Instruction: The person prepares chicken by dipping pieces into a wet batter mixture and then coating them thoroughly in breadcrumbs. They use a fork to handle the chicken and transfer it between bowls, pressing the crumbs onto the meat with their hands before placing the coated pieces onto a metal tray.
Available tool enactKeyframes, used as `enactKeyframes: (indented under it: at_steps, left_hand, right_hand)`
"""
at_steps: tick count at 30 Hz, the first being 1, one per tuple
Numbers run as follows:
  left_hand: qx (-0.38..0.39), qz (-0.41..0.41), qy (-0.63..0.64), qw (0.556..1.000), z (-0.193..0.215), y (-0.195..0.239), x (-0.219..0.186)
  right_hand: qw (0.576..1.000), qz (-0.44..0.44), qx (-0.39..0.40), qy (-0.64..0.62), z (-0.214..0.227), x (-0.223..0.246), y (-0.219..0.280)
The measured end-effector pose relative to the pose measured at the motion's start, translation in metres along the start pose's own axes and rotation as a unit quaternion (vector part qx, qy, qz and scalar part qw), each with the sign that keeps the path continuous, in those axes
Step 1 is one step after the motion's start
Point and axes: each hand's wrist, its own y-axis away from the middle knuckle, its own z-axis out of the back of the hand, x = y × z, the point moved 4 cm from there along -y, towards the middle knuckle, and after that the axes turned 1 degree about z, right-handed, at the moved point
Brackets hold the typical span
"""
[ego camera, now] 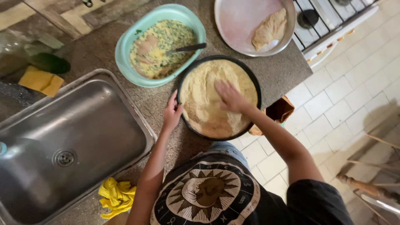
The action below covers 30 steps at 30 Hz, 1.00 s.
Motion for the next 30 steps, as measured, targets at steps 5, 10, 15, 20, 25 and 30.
enactKeyframes:
  at_steps: [5,10,15,20,25,30]
  left_hand:
    - [-0.005,0.003,-0.009,1.0,0.0,0.001,-0.005]
    - [-0.012,0.011,-0.026,1.0,-0.002,-0.001,0.01]
    - [-0.011,0.031,-0.017,0.999,0.0,0.001,-0.009]
    - [-0.015,0.031,0.0,0.999,-0.004,0.001,0.004]
    - [-0.014,0.026,-0.001,1.0,-0.007,-0.001,0.02]
    - [-0.009,0.035,0.005,0.999,-0.002,0.001,0.008]
  right_hand:
    - [0.983,-0.163,-0.084,0.015,-0.019,-0.041,-0.031]
    - [0.948,-0.309,0.011,-0.07,0.0,-0.037,-0.053]
    - [0.957,-0.274,0.094,-0.009,0.007,-0.022,-0.05]
    - [0.964,-0.255,0.069,0.032,0.029,-0.015,-0.049]
    - [0.952,-0.3,0.04,-0.042,0.026,-0.019,-0.051]
    - [0.955,-0.293,-0.005,-0.046,0.025,-0.028,-0.046]
